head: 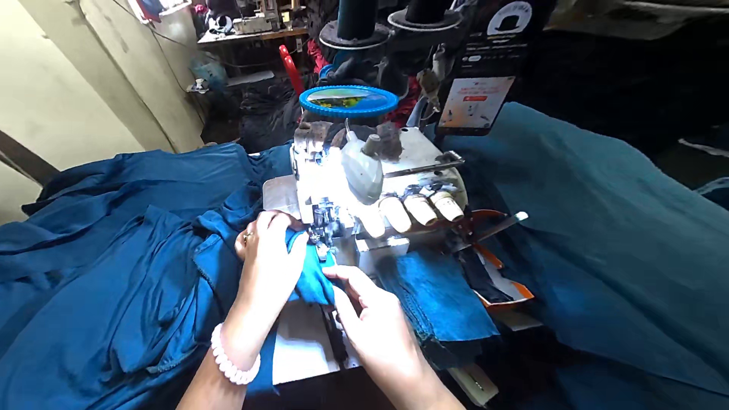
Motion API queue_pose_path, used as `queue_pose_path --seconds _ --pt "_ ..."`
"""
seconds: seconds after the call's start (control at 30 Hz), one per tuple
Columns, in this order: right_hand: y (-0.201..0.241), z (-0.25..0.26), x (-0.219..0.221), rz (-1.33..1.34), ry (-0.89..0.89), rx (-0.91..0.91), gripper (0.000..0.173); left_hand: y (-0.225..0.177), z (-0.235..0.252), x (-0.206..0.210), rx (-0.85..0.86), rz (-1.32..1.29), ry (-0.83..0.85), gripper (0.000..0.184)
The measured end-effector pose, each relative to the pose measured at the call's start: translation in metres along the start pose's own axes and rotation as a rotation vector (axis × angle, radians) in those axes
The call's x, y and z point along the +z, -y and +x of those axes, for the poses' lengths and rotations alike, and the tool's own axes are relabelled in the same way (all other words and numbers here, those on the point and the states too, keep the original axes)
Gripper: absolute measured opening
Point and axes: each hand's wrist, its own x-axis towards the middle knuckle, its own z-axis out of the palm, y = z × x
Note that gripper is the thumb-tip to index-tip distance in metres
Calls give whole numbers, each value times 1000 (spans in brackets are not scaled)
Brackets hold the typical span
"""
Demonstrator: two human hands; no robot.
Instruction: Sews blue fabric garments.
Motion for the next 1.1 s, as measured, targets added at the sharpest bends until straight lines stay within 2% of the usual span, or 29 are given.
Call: queue_pose_path --seconds 0.1,0.2,0.27,0.33,0.43,0.5,0.57,0.63,0.7,0.77,0.83,0.9,1.0,1.03,1.1 --pt "3 5 -9 -118 15 -67 29 11 -22 -9 82 -41 -25 34" --pt "1 17 -12 -133 -31 -226 30 16 -35 -10 158 -54 -53 25" --pt "2 25 -15 4 54 -265 36 10 -34 -12 219 -195 -170 22" --pt "5 28 -17 227 161 -236 33 0 -26 -20 268 -324 -186 21" --pt "12 22 -23 365 245 -54 19 1 -14 -23 256 -325 -50 19" --pt "13 18 -32 284 339 29 19 12 -9 -23 230 -193 106 27" --pt "15 19 -42 302 443 36 19 23 -7 -26 307 -50 250 31" --pt "22 23 -43 480 394 7 14 29 -6 -29 392 0 265 25" --pt "32 28 -35 604 222 -37 14 30 -5 -35 446 19 270 18" --pt "34 37 -23 555 85 -118 16 24 -8 -50 526 -92 324 17" --pt "30 44 -15 452 75 -201 18 10 -12 -68 622 -319 411 19" --pt "26 45 -17 361 223 -222 20 3 -10 -81 683 -301 403 21" --pt "23 41 -25 201 414 -199 31 17 5 -82 706 13 228 21" --pt "23 40 -27 177 429 -203 36 19 10 -83 705 34 223 20" --pt "25 38 -32 183 467 -184 36 12 14 -86 698 -79 282 16"
